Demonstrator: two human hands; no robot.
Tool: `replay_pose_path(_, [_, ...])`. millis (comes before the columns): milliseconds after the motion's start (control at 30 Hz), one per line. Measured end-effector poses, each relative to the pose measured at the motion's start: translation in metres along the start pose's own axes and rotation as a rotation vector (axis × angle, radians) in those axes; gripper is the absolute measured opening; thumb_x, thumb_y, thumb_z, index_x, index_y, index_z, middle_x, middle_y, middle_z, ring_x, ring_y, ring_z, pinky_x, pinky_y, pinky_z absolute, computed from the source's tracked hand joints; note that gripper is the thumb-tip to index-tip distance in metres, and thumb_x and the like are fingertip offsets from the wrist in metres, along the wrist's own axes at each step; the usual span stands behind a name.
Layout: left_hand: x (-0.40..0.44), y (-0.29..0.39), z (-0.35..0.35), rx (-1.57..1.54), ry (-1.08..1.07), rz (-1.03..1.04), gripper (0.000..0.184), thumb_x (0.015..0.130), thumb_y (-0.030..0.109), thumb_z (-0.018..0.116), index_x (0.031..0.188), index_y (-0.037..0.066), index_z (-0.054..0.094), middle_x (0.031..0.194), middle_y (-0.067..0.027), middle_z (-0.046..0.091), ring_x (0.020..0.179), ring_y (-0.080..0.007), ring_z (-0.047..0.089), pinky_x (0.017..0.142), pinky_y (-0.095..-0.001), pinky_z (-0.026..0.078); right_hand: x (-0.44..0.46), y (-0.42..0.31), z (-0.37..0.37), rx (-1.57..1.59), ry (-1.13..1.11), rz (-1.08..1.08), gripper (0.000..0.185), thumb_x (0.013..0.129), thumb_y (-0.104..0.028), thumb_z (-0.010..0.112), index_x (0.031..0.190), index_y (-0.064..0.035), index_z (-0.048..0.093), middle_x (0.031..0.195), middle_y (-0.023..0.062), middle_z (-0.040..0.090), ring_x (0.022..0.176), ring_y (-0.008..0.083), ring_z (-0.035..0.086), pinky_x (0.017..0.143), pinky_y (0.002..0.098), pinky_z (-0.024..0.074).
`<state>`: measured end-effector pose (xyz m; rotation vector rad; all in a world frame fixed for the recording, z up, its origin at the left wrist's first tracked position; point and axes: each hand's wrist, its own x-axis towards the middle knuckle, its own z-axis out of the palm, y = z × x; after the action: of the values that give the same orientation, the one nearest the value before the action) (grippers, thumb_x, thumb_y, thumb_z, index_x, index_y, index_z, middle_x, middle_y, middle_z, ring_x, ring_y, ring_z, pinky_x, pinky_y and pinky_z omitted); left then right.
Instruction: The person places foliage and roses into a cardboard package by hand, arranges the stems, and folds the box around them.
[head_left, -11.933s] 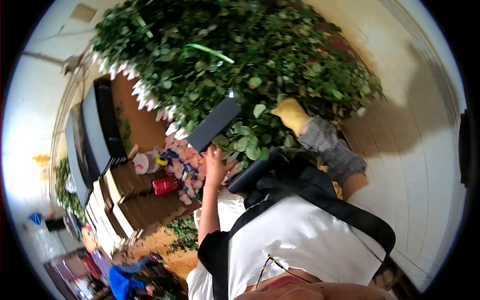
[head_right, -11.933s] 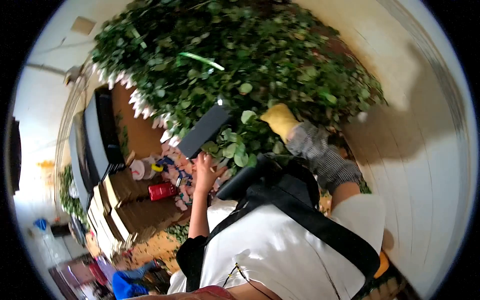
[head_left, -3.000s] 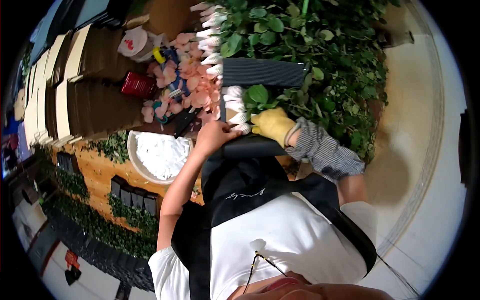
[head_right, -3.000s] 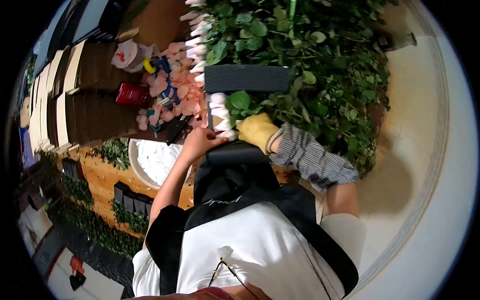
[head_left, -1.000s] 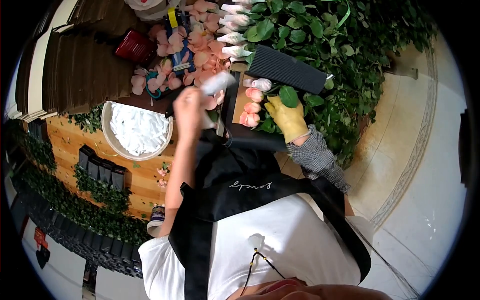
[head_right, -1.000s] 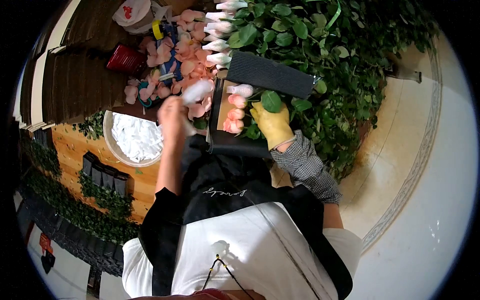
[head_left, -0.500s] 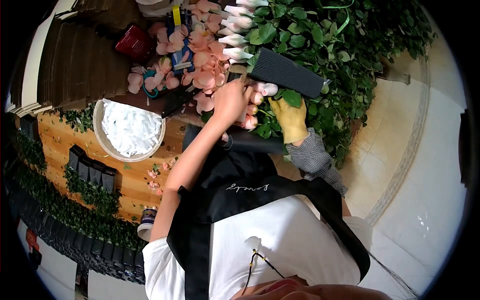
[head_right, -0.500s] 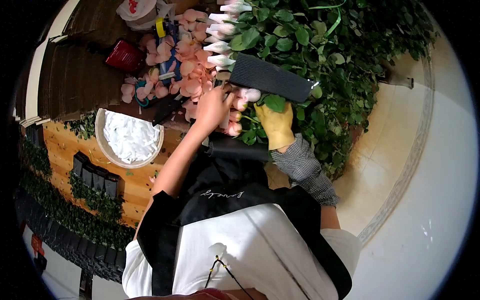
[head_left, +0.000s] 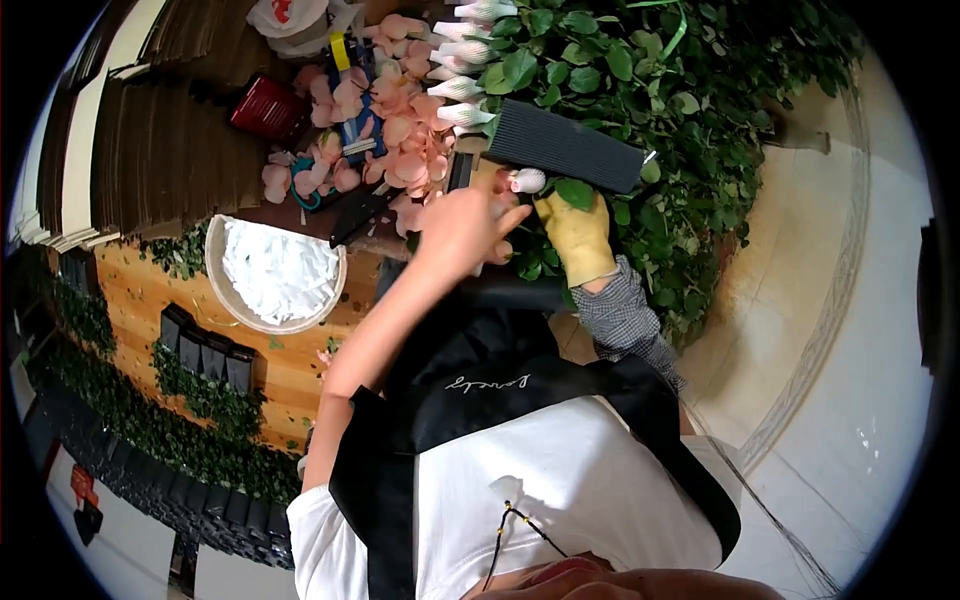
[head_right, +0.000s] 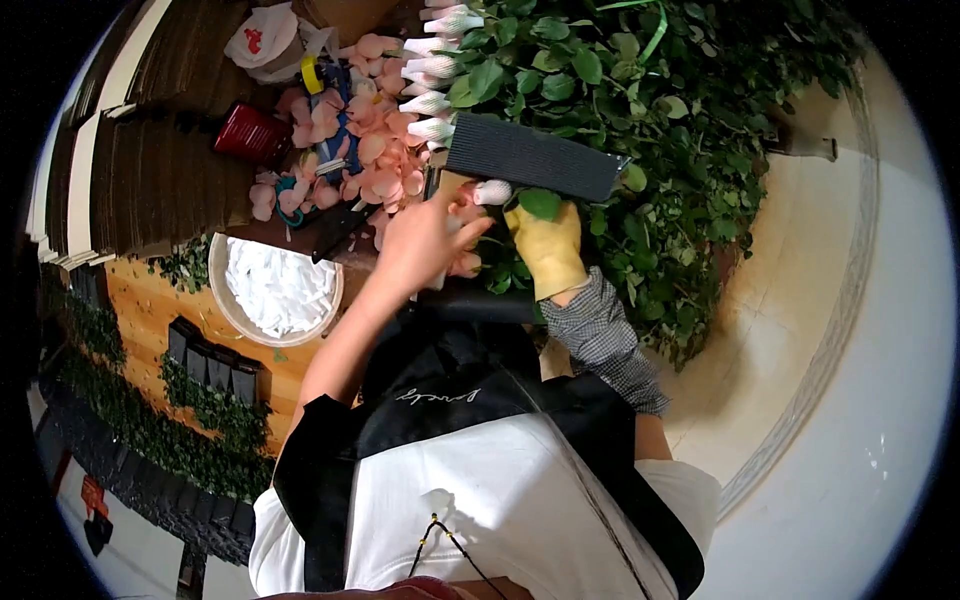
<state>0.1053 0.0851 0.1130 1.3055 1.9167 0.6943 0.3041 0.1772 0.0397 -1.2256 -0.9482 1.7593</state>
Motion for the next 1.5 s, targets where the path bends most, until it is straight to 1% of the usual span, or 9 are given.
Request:
replay_pose_path(67, [0.014,0.011,0.021,0.215,0.144,0.062,0.043,0.085,0.044,0.073,0.089,0.001,0.065,0.078,-0.0154,0.071,0.067,-0.0328,0.069,0.055,-0.0444,0.053,-0.017,-0.038,0.022,-1.795,-0.293,-0.615,0.003,0.078,-0.005,0.068,0.081,-0.0035,0.068,0.083,0.0115,0.069,0.076,0.0322,0.068,0.07,0.0392,0.0557])
replay_pose_path(367, [-0.016,-0.029,-0.012,-0.778,0.15,-0.231,0.021,0.091,0.019,0.062,0.091,0.001,0.072,0.076,-0.0043,0.067,0.071,-0.0067,0.057,0.066,-0.0271,0.048,-0.009,-0.03,0.001,-1.65,-0.066,-0.562,0.015,0.083,-0.02,0.071,0.09,-0.0061,0.071,0.085,0.015,0.071,0.078,0.0359,0.067,0.074,0.0463,0.0552])
replay_pose_path(500, [-0.101,-0.122,-0.074,-0.135,0.459,-0.546,0.029,0.089,0.027,0.068,0.086,-0.002,0.071,0.07,-0.0085,0.068,0.068,-0.0164,0.061,0.068,-0.0342,0.05,-0.01,-0.041,-0.003,-1.641,-0.226,-0.778,0.014,0.085,-0.021,0.071,0.09,-0.0084,0.073,0.084,0.0136,0.071,0.075,0.0356,0.067,0.076,0.0461,0.0554])
replay_pose_path(567, [-0.152,-0.206,-0.093,-0.01,0.362,-0.791,0.068,0.085,0.049,0.076,0.12,-0.006,0.062,0.109,-0.0266,0.067,0.104,-0.0352,0.065,0.088,-0.0413,0.051,-0.018,-0.053,-0.003,-1.715,-0.338,-0.483,0.012,0.087,-0.017,0.07,0.093,-0.0063,0.072,0.082,0.0132,0.07,0.07,0.0347,0.066,0.075,0.0454,0.0545])
replay_pose_path(667, [-0.166,-0.202,-0.099,0.223,0.299,-0.742,0.099,0.078,0.052,0.082,0.143,-0.008,0.039,0.141,-0.033,0.044,0.129,-0.0426,0.05,0.102,-0.0479,0.045,-0.037,-0.095,0.024,-1.581,-0.448,-0.475,0.016,0.091,-0.024,0.066,0.096,-0.0089,0.07,0.077,0.0137,0.069,0.066,0.0345,0.064,0.07,0.0454,0.0519])
replay_pose_path(833, [-0.065,-0.083,-0.048,-0.517,0.022,-0.314,0.035,0.094,0.022,0.07,0.121,-0.001,0.067,0.102,-0.0104,0.073,0.091,-0.0149,0.068,0.079,-0.0295,0.053,-0.047,-0.098,0.051,-1.471,-0.29,-0.663,0.02,0.089,-0.021,0.067,0.104,-0.0083,0.07,0.075,0.0134,0.068,0.066,0.0332,0.065,0.065,0.0447,0.0518])
replay_pose_path(1000, [0.003,-0.021,0.029,-0.409,0.111,0.001,0.038,0.083,0.031,0.077,0.105,0.001,0.071,0.088,-0.0145,0.071,0.082,-0.0332,0.068,0.074,-0.0405,0.054,-0.036,-0.073,0.065,-1.623,-0.169,-0.689,0.022,0.087,-0.021,0.069,0.107,-0.0106,0.071,0.074,0.0135,0.07,0.066,0.0335,0.067,0.064,0.0449,0.0541])
replay_pose_path(1333, [-0.006,0.01,0.027,-0.583,0.111,0.047,0.034,0.075,0.015,0.082,0.106,0.008,0.07,0.106,-0.0104,0.065,0.085,-0.0304,0.067,0.077,-0.0376,0.054,-0.089,-0.122,0.053,-1.02,-0.083,-0.307,0.032,0.09,-0.013,0.068,0.122,-0.0101,0.069,0.091,0.0114,0.073,0.081,0.0293,0.067,0.079,0.0386,0.0513])
replay_pose_path(1500, [-0.003,0.017,0.05,-0.909,0.093,0.228,0.034,0.08,0.007,0.079,0.105,0.001,0.057,0.112,-0.0111,0.066,0.09,-0.0212,0.07,0.083,-0.0321,0.055,-0.111,-0.126,0.049,-1.105,-0.027,-0.638,0.035,0.092,-0.004,0.061,0.128,-0.0029,0.063,0.107,0.0146,0.072,0.095,0.0312,0.068,0.087,0.0397,0.0512])
